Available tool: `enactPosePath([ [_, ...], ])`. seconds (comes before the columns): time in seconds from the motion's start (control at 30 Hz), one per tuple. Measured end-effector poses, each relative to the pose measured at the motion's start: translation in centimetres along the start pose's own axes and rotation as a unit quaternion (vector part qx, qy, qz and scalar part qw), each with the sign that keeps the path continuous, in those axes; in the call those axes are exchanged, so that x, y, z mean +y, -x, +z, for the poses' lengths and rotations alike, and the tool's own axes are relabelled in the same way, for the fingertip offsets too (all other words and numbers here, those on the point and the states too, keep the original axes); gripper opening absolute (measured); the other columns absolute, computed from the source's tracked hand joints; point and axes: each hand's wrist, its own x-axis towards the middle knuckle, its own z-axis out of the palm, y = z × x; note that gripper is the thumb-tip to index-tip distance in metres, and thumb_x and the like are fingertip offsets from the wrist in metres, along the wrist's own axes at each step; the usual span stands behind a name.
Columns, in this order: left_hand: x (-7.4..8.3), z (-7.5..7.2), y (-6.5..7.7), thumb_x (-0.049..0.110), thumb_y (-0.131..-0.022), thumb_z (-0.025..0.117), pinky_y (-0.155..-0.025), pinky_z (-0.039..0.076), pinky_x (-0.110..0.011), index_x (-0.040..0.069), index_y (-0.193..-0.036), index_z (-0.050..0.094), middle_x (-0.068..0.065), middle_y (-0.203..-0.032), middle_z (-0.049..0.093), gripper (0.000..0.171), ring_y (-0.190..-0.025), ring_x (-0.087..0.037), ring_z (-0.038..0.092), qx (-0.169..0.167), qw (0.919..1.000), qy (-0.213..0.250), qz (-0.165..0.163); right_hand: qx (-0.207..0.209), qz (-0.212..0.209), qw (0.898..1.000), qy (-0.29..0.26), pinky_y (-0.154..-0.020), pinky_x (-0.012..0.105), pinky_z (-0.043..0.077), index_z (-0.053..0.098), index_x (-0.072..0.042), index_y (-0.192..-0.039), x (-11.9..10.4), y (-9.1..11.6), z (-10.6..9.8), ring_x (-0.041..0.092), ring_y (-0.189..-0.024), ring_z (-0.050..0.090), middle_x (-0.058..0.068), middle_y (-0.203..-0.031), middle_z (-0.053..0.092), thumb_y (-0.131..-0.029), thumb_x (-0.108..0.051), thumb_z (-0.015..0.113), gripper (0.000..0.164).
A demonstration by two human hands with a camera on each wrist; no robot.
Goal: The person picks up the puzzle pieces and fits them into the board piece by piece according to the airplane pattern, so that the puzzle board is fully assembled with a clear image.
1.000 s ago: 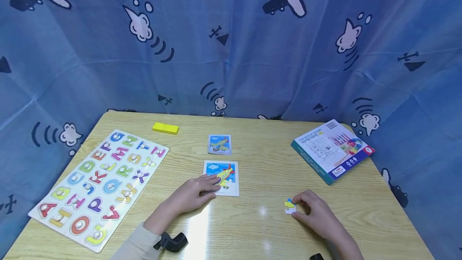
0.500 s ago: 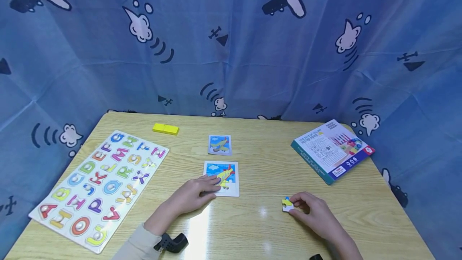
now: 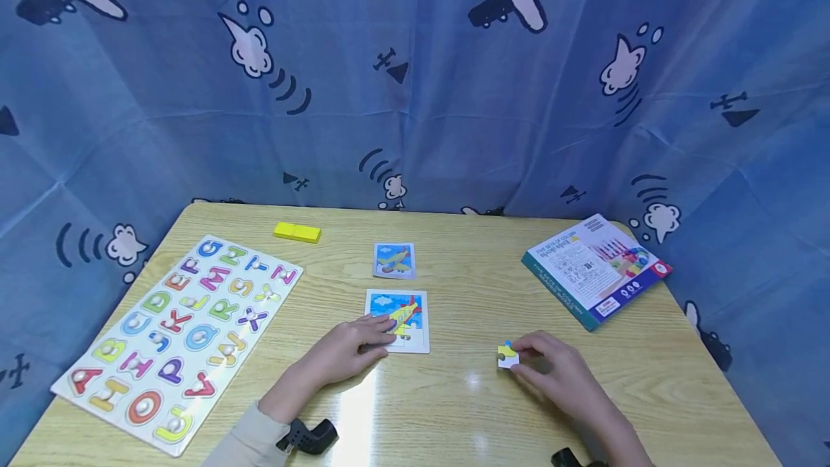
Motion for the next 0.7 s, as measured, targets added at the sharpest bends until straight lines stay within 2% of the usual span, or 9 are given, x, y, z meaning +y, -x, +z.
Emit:
enactPosePath([
  [0.27, -0.3, 0.2, 0.0, 0.026, -0.092, 0.062, -0.112, 0.036, -0.036, 0.015, -0.121, 0.066, 0.004, -0.136, 0.055, 0.031, -0.131, -0.015, 0.046, -0.001, 1.0000, 0.000, 0.000, 0.001, -0.024, 0.995, -0.093, -0.075, 0.032, 0.059, 0.071, -0.015, -0.100, -1.3, -2.5, 1.2, 0.007, -0.084, 0.065, -0.008, -0.099, 0.066, -0.076, -0.015, 0.079, 0.026],
  [0.7, -0.3, 0.2, 0.0, 0.026, -0.093, 0.061, -0.113, 0.034, -0.035, 0.014, -0.122, 0.066, 0.004, -0.136, 0.054, 0.032, -0.132, -0.013, 0.046, -0.001, 1.0000, 0.000, 0.001, -0.048, -0.024, 0.993, -0.107, -0.079, 0.028, 0.058, 0.071, -0.019, -0.100, -4.1, -6.2, 4.0, 0.009, -0.088, 0.064, -0.009, -0.098, 0.066, -0.079, -0.019, 0.077, 0.021],
])
